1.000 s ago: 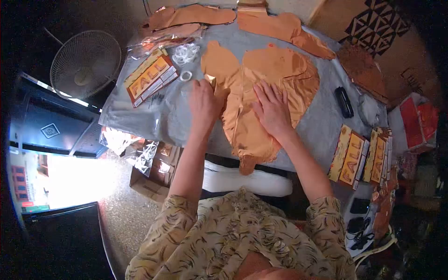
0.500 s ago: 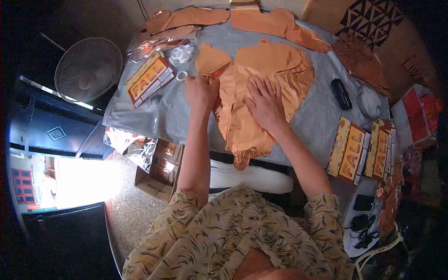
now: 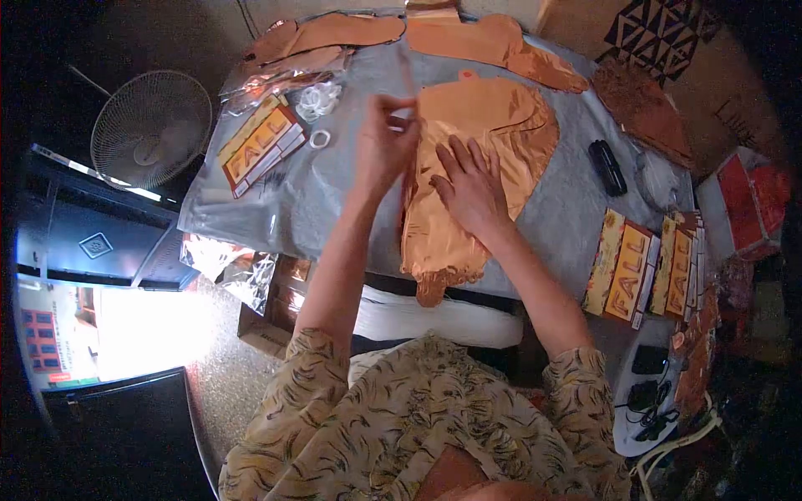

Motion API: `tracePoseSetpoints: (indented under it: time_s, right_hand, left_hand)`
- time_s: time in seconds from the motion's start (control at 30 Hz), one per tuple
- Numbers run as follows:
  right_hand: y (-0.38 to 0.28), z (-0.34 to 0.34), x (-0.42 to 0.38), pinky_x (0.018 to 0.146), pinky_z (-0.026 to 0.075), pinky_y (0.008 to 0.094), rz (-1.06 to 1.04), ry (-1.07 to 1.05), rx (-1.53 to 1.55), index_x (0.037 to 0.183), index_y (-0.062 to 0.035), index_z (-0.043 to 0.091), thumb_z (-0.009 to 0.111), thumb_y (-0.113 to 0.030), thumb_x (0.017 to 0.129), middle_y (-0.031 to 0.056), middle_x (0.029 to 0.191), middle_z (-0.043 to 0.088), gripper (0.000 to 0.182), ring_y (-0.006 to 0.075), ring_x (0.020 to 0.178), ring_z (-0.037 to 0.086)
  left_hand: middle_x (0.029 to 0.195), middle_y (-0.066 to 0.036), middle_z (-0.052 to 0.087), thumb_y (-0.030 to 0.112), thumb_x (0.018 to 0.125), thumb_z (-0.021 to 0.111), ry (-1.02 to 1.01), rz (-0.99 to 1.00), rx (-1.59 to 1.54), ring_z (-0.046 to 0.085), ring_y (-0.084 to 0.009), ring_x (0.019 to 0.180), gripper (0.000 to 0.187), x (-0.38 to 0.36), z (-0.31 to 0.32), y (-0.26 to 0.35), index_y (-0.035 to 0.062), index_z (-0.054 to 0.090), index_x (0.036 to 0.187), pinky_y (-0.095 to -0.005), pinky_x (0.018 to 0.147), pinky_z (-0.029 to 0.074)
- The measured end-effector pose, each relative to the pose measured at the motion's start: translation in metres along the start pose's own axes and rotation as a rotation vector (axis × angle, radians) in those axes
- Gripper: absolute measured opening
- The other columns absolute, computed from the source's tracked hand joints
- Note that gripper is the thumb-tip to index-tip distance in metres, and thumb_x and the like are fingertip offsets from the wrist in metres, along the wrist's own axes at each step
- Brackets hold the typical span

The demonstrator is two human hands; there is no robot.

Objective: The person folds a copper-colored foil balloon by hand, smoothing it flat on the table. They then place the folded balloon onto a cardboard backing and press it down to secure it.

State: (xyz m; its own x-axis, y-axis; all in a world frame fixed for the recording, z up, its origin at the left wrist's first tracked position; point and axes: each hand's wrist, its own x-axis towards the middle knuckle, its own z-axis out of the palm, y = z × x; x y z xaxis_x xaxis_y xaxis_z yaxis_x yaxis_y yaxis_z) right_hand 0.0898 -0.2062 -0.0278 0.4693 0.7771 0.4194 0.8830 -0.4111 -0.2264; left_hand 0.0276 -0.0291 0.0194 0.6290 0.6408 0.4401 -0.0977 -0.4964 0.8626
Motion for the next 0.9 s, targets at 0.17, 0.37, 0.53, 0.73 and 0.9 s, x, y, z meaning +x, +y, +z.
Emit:
tracePoseSetpoints:
  time_s: [0.17, 0.37, 0.53, 0.73, 0.9]
  right_hand:
    - [0.002, -0.002, 0.002, 0.119, 0.025, 0.0613, 0.008, -0.071, -0.043, 0.147, -0.0070, 0.053, 0.063, -0.032, 0.098, 0.0185, 0.153, 0.050, 0.056, 0.0394, 0.145, 0.040]
    - [0.000, -0.002, 0.003, 0.120, 0.023, 0.0621, 0.032, -0.046, 0.029, 0.144, -0.0027, 0.054, 0.061, -0.031, 0.098, 0.0191, 0.152, 0.049, 0.054, 0.0378, 0.148, 0.037]
    - [-0.001, -0.006, 0.003, 0.120, 0.022, 0.0617, 0.019, -0.084, -0.011, 0.142, -0.0013, 0.055, 0.061, -0.031, 0.097, 0.0195, 0.153, 0.047, 0.054, 0.0376, 0.149, 0.034]
    - [-0.001, -0.007, 0.001, 0.122, 0.020, 0.0596, 0.037, -0.135, -0.031, 0.139, 0.0017, 0.057, 0.063, -0.028, 0.096, 0.0214, 0.152, 0.047, 0.052, 0.0376, 0.149, 0.034]
    - [-0.001, -0.007, 0.002, 0.122, 0.020, 0.0577, 0.027, -0.118, -0.030, 0.132, 0.0047, 0.061, 0.063, -0.025, 0.095, 0.0227, 0.148, 0.051, 0.048, 0.0382, 0.147, 0.037]
  left_hand:
    - [0.118, -0.015, 0.071, 0.007, 0.093, 0.074, -0.469, 0.066, -0.308, 0.072, -0.0206, 0.101, 0.041, -0.005, -0.002, -0.005, 0.0018, 0.055, 0.129, -0.0332, 0.087, 0.060]
    - [0.156, -0.008, 0.053, 0.028, 0.105, 0.060, -0.518, 0.455, 0.602, 0.045, -0.0265, 0.148, 0.051, 0.018, -0.039, -0.067, 0.0181, 0.048, 0.153, -0.0545, 0.119, 0.033]
    - [0.167, -0.004, 0.037, 0.039, 0.109, 0.048, -0.644, 0.481, 0.824, 0.028, -0.0249, 0.157, 0.055, 0.016, -0.027, -0.064, 0.0134, 0.042, 0.158, -0.0632, 0.123, 0.011]
    - [0.166, -0.005, 0.039, 0.041, 0.111, 0.041, -0.690, 0.554, 0.844, 0.029, -0.0219, 0.157, 0.054, 0.015, -0.022, -0.058, 0.0156, 0.042, 0.158, -0.0623, 0.123, 0.008]
    - [0.164, -0.005, 0.042, 0.042, 0.111, 0.039, -0.667, 0.614, 0.795, 0.035, -0.0217, 0.154, 0.052, 0.016, -0.019, -0.059, 0.0172, 0.046, 0.155, -0.0651, 0.122, 0.011]
